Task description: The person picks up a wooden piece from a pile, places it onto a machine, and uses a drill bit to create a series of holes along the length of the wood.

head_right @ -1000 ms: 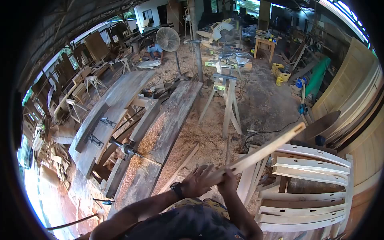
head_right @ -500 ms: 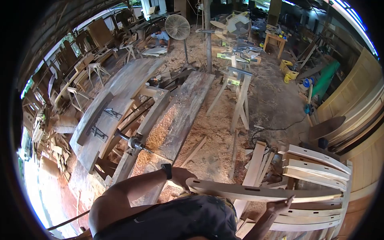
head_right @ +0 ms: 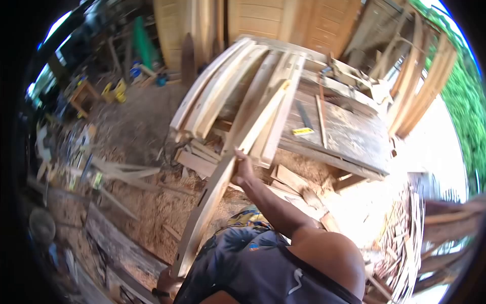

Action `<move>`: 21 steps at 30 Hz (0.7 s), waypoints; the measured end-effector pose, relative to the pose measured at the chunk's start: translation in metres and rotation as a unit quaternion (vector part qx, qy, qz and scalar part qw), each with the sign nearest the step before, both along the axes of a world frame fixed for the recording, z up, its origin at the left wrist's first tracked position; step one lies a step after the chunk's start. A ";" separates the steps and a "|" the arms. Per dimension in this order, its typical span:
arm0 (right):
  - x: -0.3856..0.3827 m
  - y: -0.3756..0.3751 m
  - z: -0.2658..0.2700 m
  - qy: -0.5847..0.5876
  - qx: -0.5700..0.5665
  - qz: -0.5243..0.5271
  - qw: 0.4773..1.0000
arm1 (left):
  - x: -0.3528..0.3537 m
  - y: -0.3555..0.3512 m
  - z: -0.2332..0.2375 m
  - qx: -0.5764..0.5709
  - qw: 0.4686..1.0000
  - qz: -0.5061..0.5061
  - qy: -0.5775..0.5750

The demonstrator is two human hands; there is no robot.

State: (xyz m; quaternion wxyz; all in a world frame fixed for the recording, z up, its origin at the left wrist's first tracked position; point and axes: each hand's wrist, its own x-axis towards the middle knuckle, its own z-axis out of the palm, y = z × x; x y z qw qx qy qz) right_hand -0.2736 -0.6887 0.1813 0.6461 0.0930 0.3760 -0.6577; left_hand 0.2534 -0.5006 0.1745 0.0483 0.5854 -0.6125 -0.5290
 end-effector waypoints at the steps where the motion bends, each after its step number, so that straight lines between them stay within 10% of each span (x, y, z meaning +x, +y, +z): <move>1: -0.004 -0.010 -0.031 0.005 -0.059 -0.017 0.998 | -0.007 -0.004 0.009 -0.009 0.999 -0.034 -0.039; 7: -0.009 -0.006 -0.013 0.007 -0.071 0.018 0.997 | -0.052 0.000 0.015 -0.043 0.998 -0.030 -0.025; 10: -0.029 -0.027 -0.029 0.011 -0.099 0.052 0.994 | -0.001 0.007 -0.127 -0.168 0.964 -0.172 -0.112; 13: -0.059 -0.053 -0.050 0.012 -0.140 0.073 0.987 | -0.055 -0.010 -0.146 -0.176 0.976 -0.092 -0.088; 21: -0.146 -0.038 -0.033 0.096 -0.126 0.138 0.978 | -0.286 -0.111 -0.065 -0.283 0.959 0.005 -0.018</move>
